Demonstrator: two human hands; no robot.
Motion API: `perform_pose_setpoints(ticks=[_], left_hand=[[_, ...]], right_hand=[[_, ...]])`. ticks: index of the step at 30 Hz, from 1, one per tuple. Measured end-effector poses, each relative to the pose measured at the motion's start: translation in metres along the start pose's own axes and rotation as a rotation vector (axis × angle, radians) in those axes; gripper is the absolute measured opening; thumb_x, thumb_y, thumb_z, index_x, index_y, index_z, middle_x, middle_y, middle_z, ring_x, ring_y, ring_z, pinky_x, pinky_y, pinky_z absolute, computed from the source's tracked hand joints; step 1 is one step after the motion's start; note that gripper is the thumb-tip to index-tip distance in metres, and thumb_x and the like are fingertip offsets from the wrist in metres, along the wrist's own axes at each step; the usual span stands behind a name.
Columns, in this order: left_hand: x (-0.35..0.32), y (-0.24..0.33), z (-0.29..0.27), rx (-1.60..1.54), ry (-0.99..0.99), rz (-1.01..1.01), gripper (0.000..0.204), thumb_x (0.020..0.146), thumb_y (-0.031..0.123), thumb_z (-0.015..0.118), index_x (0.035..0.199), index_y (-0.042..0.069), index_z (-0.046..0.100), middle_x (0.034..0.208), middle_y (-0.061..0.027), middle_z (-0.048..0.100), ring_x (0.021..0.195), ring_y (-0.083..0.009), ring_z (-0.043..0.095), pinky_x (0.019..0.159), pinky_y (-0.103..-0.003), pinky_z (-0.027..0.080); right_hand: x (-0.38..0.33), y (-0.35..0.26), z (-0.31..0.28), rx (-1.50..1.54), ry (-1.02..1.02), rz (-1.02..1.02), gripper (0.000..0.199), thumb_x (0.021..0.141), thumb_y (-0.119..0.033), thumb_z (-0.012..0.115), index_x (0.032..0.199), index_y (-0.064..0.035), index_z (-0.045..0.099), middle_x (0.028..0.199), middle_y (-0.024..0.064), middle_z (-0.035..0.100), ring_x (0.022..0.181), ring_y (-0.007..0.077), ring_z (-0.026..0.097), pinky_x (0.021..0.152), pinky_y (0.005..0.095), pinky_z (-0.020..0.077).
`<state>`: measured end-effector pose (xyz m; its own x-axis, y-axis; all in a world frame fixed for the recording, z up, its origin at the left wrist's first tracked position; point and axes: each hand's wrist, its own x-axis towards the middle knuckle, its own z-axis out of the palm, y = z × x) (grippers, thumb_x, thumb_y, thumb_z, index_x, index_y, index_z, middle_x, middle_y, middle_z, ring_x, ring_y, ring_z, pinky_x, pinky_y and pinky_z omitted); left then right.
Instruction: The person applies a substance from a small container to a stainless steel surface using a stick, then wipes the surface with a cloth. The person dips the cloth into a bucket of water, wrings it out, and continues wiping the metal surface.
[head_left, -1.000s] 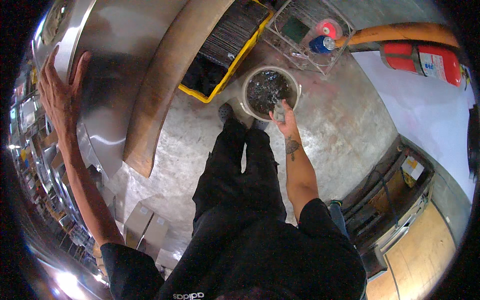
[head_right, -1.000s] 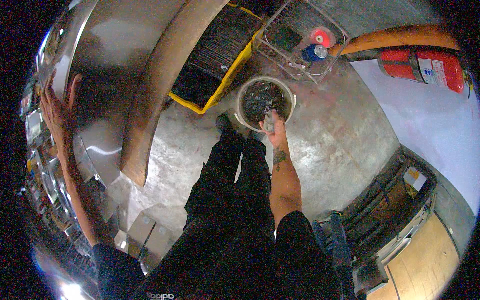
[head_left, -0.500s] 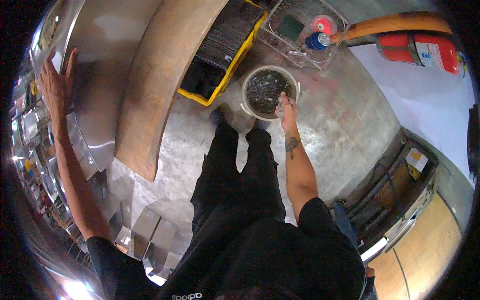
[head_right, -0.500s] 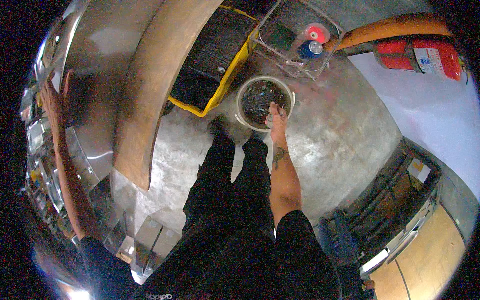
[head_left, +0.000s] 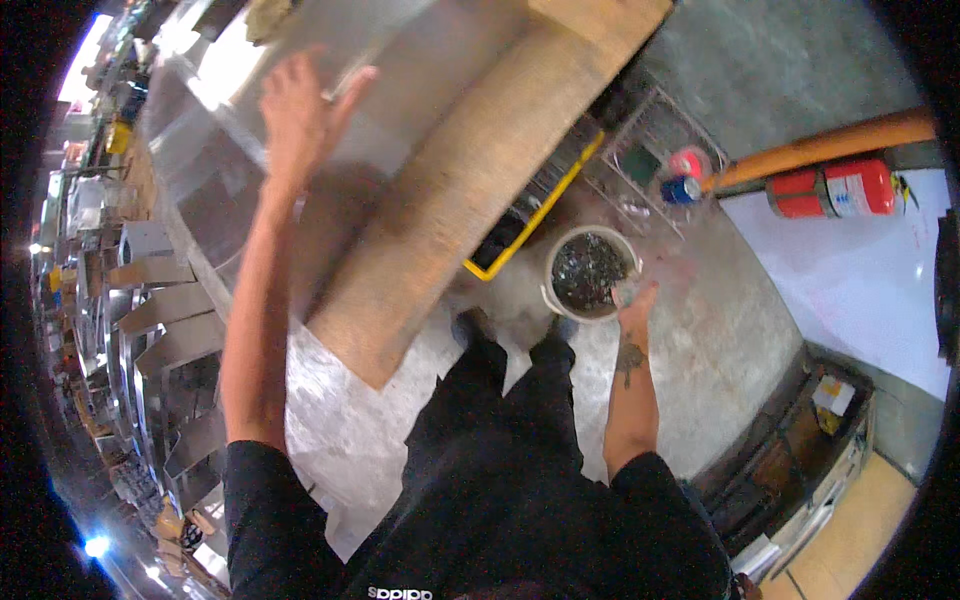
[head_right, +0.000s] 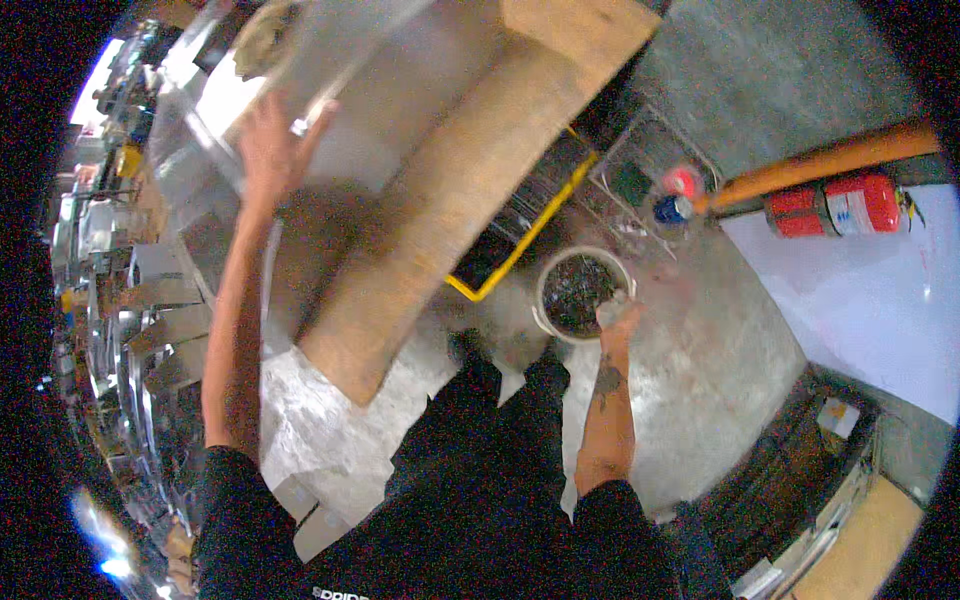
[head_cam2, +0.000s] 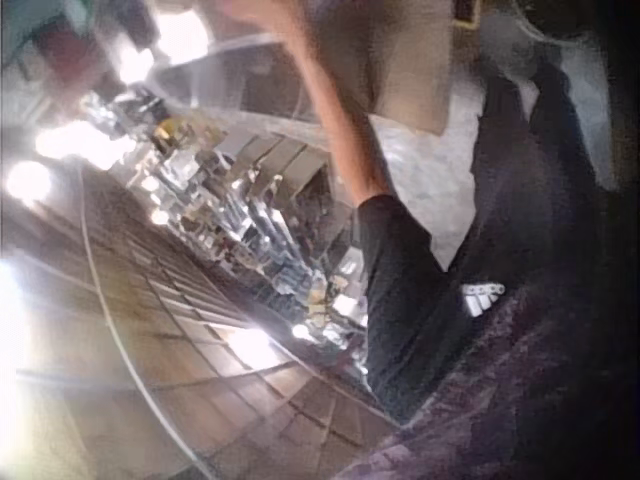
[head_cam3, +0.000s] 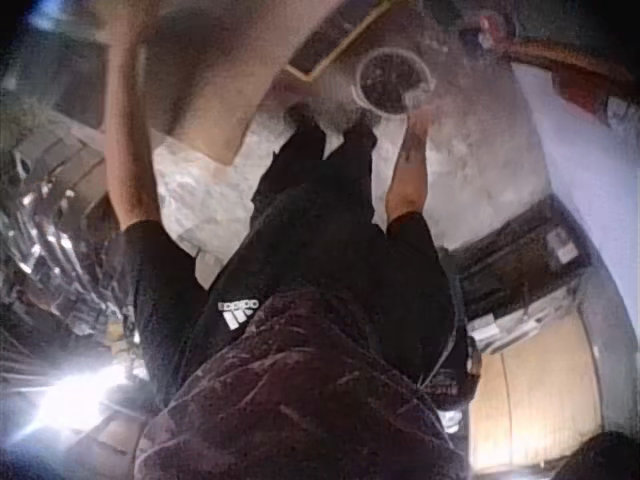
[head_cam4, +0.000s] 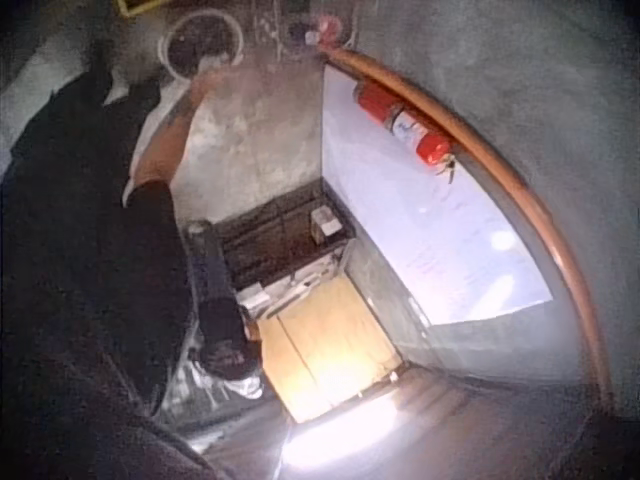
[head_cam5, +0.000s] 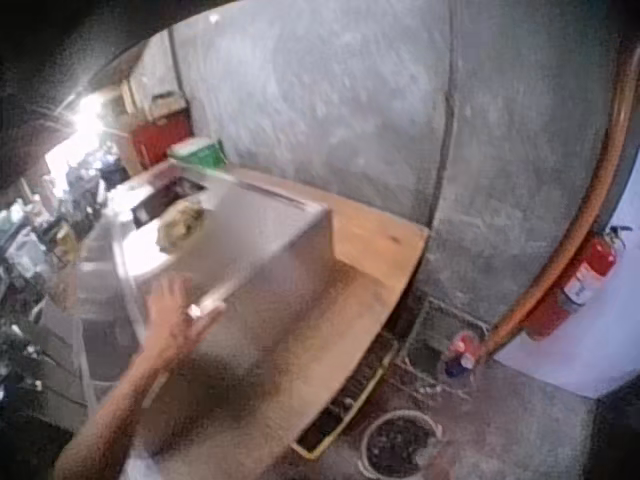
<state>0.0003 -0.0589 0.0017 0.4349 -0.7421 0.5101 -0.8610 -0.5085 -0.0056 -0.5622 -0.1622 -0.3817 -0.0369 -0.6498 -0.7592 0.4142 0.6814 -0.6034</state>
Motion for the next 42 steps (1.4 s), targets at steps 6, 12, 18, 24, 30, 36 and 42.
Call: perform_pose_setpoints(ticks=[6,12,18,24,30,36,42], left_hand=[[0.002,-0.042,-0.026,-0.384,-0.011,-0.05,0.06,0.105,0.046,0.061,0.139,-0.003,0.057,0.138,-0.0268,0.057,0.132,-0.0429,0.047,0.113,-0.054,0.036],[0.009,-0.065,-0.034,-0.382,0.001,-0.027,0.048,0.108,0.038,0.057,0.134,-0.002,0.06,0.136,-0.0246,0.058,0.128,-0.0412,0.049,0.113,-0.052,0.036],[0.004,-0.051,-0.009,-0.342,-0.018,-0.196,0.044,0.111,0.034,0.054,0.132,-0.004,0.061,0.131,-0.0241,0.062,0.124,-0.0389,0.052,0.109,-0.048,0.041],[-0.001,-0.04,-0.032,-0.292,-0.092,-0.305,0.045,0.111,0.035,0.054,0.131,-0.005,0.06,0.13,-0.0222,0.062,0.116,-0.0333,0.055,0.099,-0.044,0.048],[0.022,-0.02,-0.023,-0.327,-0.103,-0.35,0.044,0.109,0.035,0.059,0.133,-0.002,0.06,0.129,-0.0199,0.06,0.116,-0.0301,0.057,0.097,-0.042,0.051],[0.009,-0.031,-0.029,-0.229,-0.143,-0.38,0.042,0.108,0.034,0.061,0.132,-0.001,0.061,0.128,-0.0197,0.062,0.113,-0.0306,0.057,0.098,-0.043,0.049],[0.013,-0.026,-0.035,-0.197,-0.178,-0.394,0.04,0.109,0.034,0.06,0.129,-0.001,0.063,0.121,-0.0164,0.065,0.109,-0.0293,0.057,0.099,-0.042,0.046]], right_hand=[[-0.105,-0.049,0.22,0.249,-0.507,-0.276,0.027,0.102,-0.035,0.057,0.107,-0.0108,0.069,0.088,0.0029,0.068,0.077,0.0198,0.067,0.069,0.0362,0.055],[-0.184,-0.084,0.513,-0.106,-0.454,-1.163,0.048,0.111,-0.038,0.052,0.143,-0.0032,0.055,0.135,0.0142,0.061,0.119,0.0276,0.06,0.105,0.0405,0.0469],[-0.302,0.045,0.537,-0.244,-0.267,-1.203,0.05,0.114,-0.025,0.041,0.153,0.0068,0.041,0.156,0.0301,0.042,0.144,0.0439,0.041,0.121,0.0534,0.0331],[-0.309,0.051,0.533,-0.288,-0.412,-1.168,0.048,0.112,-0.013,0.039,0.155,0.0087,0.037,0.156,0.034,0.041,0.144,0.0504,0.04,0.123,0.0578,0.0293],[-0.089,-0.145,0.639,-0.058,-0.091,-1.253,0.043,0.115,-0.02,0.036,0.145,0.0056,0.052,0.139,0.0278,0.055,0.127,0.0439,0.053,0.11,0.0508,0.0408],[-0.205,0.056,0.546,-0.342,-0.23,-0.943,0.05,0.115,-0.02,0.035,0.157,0.0084,0.036,0.158,0.0341,0.039,0.148,0.0485,0.036,0.124,0.0555,0.028],[-0.122,0.033,0.571,-0.301,-0.053,-0.826,0.054,0.116,-0.029,0.036,0.149,0.0126,0.043,0.149,0.0344,0.047,0.14,0.0458,0.046,0.119,0.0504,0.0366]])
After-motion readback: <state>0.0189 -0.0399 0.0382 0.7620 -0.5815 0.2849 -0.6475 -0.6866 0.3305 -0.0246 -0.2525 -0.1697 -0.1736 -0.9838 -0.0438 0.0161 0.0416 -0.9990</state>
